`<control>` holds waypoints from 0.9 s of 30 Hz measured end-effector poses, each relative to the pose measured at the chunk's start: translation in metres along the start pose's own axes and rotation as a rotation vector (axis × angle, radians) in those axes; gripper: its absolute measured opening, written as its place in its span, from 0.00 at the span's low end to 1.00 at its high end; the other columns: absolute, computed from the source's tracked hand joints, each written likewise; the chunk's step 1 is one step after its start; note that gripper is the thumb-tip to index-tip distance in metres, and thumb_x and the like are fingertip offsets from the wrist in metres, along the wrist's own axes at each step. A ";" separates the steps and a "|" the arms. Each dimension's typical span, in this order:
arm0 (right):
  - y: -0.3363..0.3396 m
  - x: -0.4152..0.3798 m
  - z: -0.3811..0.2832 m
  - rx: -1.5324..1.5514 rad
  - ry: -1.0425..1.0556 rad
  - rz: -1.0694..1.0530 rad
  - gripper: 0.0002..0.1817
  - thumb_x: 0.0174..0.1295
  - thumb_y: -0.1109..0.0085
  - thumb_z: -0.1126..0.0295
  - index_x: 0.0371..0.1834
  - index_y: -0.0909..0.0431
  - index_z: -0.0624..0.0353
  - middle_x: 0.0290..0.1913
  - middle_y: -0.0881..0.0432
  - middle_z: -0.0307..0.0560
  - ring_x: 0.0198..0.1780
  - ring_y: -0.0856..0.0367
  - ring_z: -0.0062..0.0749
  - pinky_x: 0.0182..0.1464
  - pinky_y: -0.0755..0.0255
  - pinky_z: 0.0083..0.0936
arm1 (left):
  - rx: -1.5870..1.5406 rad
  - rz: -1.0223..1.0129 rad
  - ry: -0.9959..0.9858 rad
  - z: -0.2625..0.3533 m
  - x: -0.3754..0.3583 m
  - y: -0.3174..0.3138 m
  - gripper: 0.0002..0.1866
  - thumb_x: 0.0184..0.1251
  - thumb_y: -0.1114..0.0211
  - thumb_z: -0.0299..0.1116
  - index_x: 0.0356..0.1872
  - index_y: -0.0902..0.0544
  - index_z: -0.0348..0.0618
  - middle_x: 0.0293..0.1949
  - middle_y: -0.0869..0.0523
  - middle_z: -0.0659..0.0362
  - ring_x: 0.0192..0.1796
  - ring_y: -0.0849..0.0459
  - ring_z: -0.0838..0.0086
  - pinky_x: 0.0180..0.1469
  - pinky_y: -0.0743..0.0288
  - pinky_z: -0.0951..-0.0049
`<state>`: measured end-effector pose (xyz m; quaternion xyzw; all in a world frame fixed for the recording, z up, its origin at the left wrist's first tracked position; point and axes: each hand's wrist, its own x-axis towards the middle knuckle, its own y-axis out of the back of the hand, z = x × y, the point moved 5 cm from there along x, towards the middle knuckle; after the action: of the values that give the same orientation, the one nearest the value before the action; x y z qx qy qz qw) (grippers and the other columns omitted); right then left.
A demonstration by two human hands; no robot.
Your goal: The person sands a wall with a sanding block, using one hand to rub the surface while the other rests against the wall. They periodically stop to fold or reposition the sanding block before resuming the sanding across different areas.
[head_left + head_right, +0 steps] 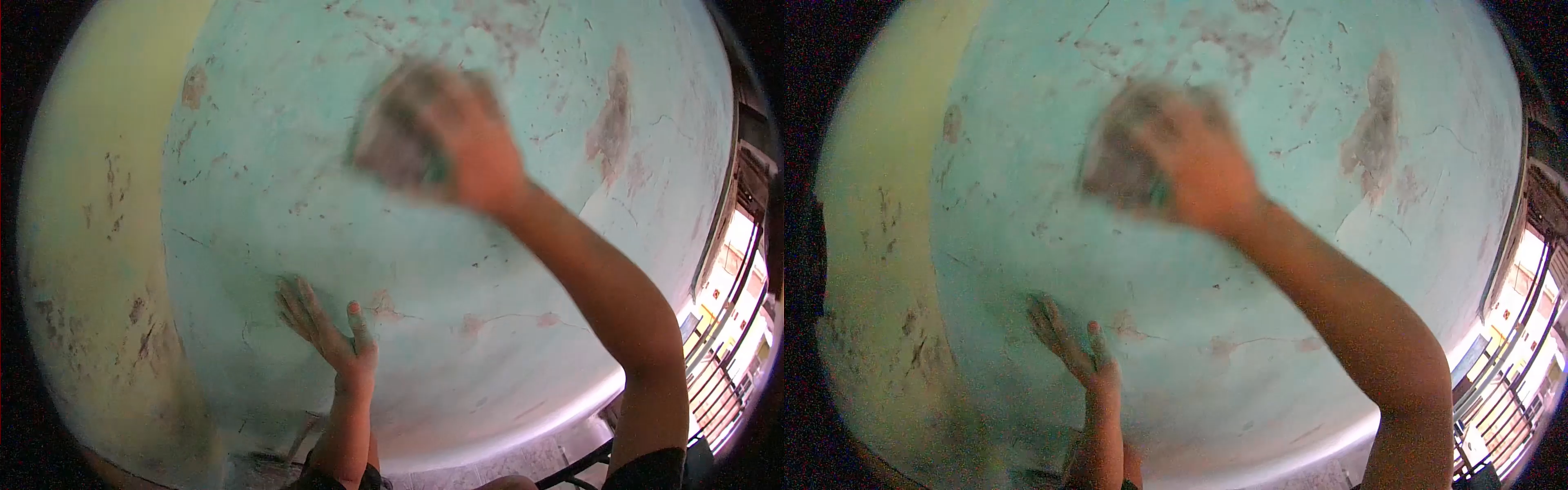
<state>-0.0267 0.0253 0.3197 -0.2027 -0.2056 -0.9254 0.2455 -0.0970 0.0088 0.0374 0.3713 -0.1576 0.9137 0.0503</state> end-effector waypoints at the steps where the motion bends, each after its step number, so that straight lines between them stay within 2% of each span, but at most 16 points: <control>1: 0.011 0.004 0.022 -0.171 -0.166 0.092 0.51 0.45 0.27 0.43 0.72 0.37 0.52 0.71 0.36 0.53 0.72 0.39 0.54 0.72 0.49 0.59 | 0.001 0.001 0.006 0.000 0.000 -0.002 0.39 0.75 0.52 0.55 0.77 0.45 0.38 0.77 0.50 0.37 0.79 0.55 0.40 0.74 0.65 0.34; 4: 0.036 0.005 0.062 -0.085 -0.428 0.308 0.49 0.46 0.27 0.45 0.71 0.37 0.53 0.73 0.39 0.57 0.74 0.44 0.57 0.74 0.51 0.60 | -0.004 0.020 -0.022 0.006 0.002 0.006 0.40 0.74 0.50 0.55 0.77 0.45 0.37 0.77 0.50 0.37 0.79 0.55 0.40 0.74 0.65 0.34; 5: 0.033 0.000 0.056 -0.077 -0.431 0.301 0.49 0.46 0.27 0.45 0.71 0.37 0.53 0.73 0.39 0.57 0.74 0.44 0.57 0.74 0.51 0.60 | 0.003 0.015 -0.019 0.008 0.002 0.007 0.40 0.74 0.50 0.55 0.76 0.44 0.37 0.77 0.49 0.37 0.79 0.54 0.40 0.74 0.65 0.34; 8: -0.002 -0.026 -0.012 -0.146 0.075 -0.126 0.46 0.45 0.27 0.45 0.70 0.34 0.46 0.73 0.40 0.59 0.73 0.41 0.57 0.74 0.53 0.61 | 0.002 0.035 -0.045 0.004 0.004 0.006 0.39 0.74 0.49 0.56 0.75 0.43 0.37 0.76 0.47 0.37 0.78 0.53 0.39 0.73 0.65 0.33; 10: 0.004 -0.035 -0.040 -0.029 0.331 -0.238 0.46 0.45 0.27 0.44 0.69 0.33 0.46 0.74 0.41 0.59 0.74 0.43 0.59 0.74 0.51 0.62 | -0.003 0.048 -0.067 0.002 0.004 0.005 0.39 0.74 0.48 0.55 0.75 0.42 0.37 0.76 0.47 0.38 0.78 0.52 0.39 0.73 0.64 0.32; 11: 0.007 -0.031 -0.035 -0.031 0.327 -0.240 0.46 0.45 0.27 0.44 0.69 0.33 0.46 0.74 0.41 0.59 0.74 0.43 0.59 0.74 0.51 0.62 | -0.028 0.063 -0.060 0.001 0.003 0.005 0.38 0.74 0.47 0.54 0.74 0.42 0.37 0.75 0.46 0.38 0.78 0.52 0.39 0.73 0.64 0.32; 13: 0.019 -0.019 0.014 -0.046 -0.090 -0.050 0.48 0.44 0.26 0.43 0.70 0.34 0.47 0.73 0.39 0.59 0.72 0.41 0.59 0.73 0.49 0.61 | -0.057 0.062 -0.039 0.001 -0.001 0.004 0.38 0.74 0.46 0.53 0.74 0.41 0.36 0.75 0.45 0.38 0.78 0.51 0.39 0.73 0.63 0.32; 14: 0.026 -0.018 0.040 -0.002 -0.260 0.132 0.50 0.44 0.26 0.41 0.71 0.35 0.49 0.71 0.38 0.59 0.70 0.38 0.59 0.72 0.47 0.60 | -0.054 0.070 -0.045 0.001 0.000 0.004 0.37 0.74 0.46 0.53 0.73 0.41 0.36 0.75 0.44 0.38 0.78 0.51 0.39 0.73 0.63 0.32; 16: 0.038 -0.019 0.056 -0.029 -0.432 0.325 0.51 0.43 0.25 0.42 0.71 0.36 0.50 0.70 0.37 0.60 0.68 0.37 0.59 0.72 0.48 0.62 | -0.046 0.066 -0.052 0.003 -0.001 0.005 0.37 0.74 0.46 0.52 0.73 0.41 0.35 0.74 0.43 0.38 0.77 0.51 0.39 0.73 0.62 0.33; 17: 0.037 -0.023 0.050 -0.025 -0.439 0.329 0.51 0.43 0.25 0.42 0.71 0.36 0.50 0.70 0.37 0.60 0.68 0.37 0.59 0.72 0.48 0.62 | -0.059 0.065 -0.045 0.004 -0.001 0.006 0.37 0.74 0.45 0.51 0.73 0.41 0.34 0.74 0.43 0.38 0.77 0.51 0.39 0.73 0.61 0.33; 19: 0.022 -0.031 0.011 -0.085 -0.207 0.075 0.54 0.43 0.24 0.47 0.75 0.41 0.50 0.73 0.40 0.59 0.74 0.43 0.57 0.73 0.52 0.63 | -0.063 0.072 -0.052 0.003 0.002 0.008 0.36 0.74 0.45 0.50 0.72 0.41 0.34 0.74 0.43 0.38 0.77 0.51 0.39 0.73 0.60 0.33; 21: 0.003 -0.056 -0.038 0.059 0.073 -0.208 0.53 0.40 0.22 0.50 0.74 0.38 0.39 0.72 0.40 0.62 0.74 0.42 0.56 0.72 0.56 0.73 | -0.102 0.074 -0.070 0.000 0.001 0.009 0.35 0.75 0.45 0.48 0.72 0.42 0.34 0.74 0.43 0.38 0.77 0.50 0.41 0.74 0.58 0.35; 22: 0.007 -0.067 -0.065 0.070 0.162 -0.176 0.52 0.39 0.22 0.52 0.73 0.38 0.36 0.71 0.40 0.64 0.73 0.39 0.59 0.72 0.56 0.73 | -0.097 0.067 -0.072 -0.001 0.000 0.009 0.35 0.75 0.45 0.48 0.72 0.42 0.34 0.74 0.43 0.38 0.77 0.50 0.41 0.74 0.58 0.35; 24: 0.021 -0.080 -0.084 0.272 -0.013 -0.282 0.51 0.39 0.23 0.51 0.73 0.37 0.28 0.72 0.40 0.64 0.74 0.41 0.60 0.71 0.55 0.74 | -0.277 0.132 -0.069 -0.002 -0.001 0.012 0.36 0.73 0.42 0.46 0.73 0.42 0.35 0.75 0.43 0.42 0.78 0.48 0.47 0.77 0.57 0.47; 25: 0.028 -0.087 -0.088 0.277 -0.024 -0.298 0.51 0.39 0.23 0.51 0.73 0.37 0.28 0.72 0.40 0.64 0.74 0.41 0.60 0.71 0.55 0.74 | -0.278 0.115 -0.058 -0.003 -0.001 0.013 0.36 0.73 0.42 0.46 0.73 0.42 0.35 0.75 0.43 0.42 0.78 0.48 0.47 0.77 0.57 0.47; 27: 0.050 -0.107 -0.076 0.244 -0.271 -0.164 0.57 0.36 0.21 0.49 0.75 0.39 0.40 0.73 0.42 0.65 0.74 0.42 0.61 0.72 0.52 0.66 | -0.309 0.208 -0.081 -0.001 0.002 0.022 0.37 0.73 0.42 0.47 0.73 0.43 0.34 0.75 0.43 0.42 0.76 0.42 0.47 0.76 0.52 0.48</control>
<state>0.0645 -0.0118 0.2197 -0.2766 -0.3631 -0.8749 0.1619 -0.1030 -0.0115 0.0327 0.3774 -0.3356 0.8631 0.0056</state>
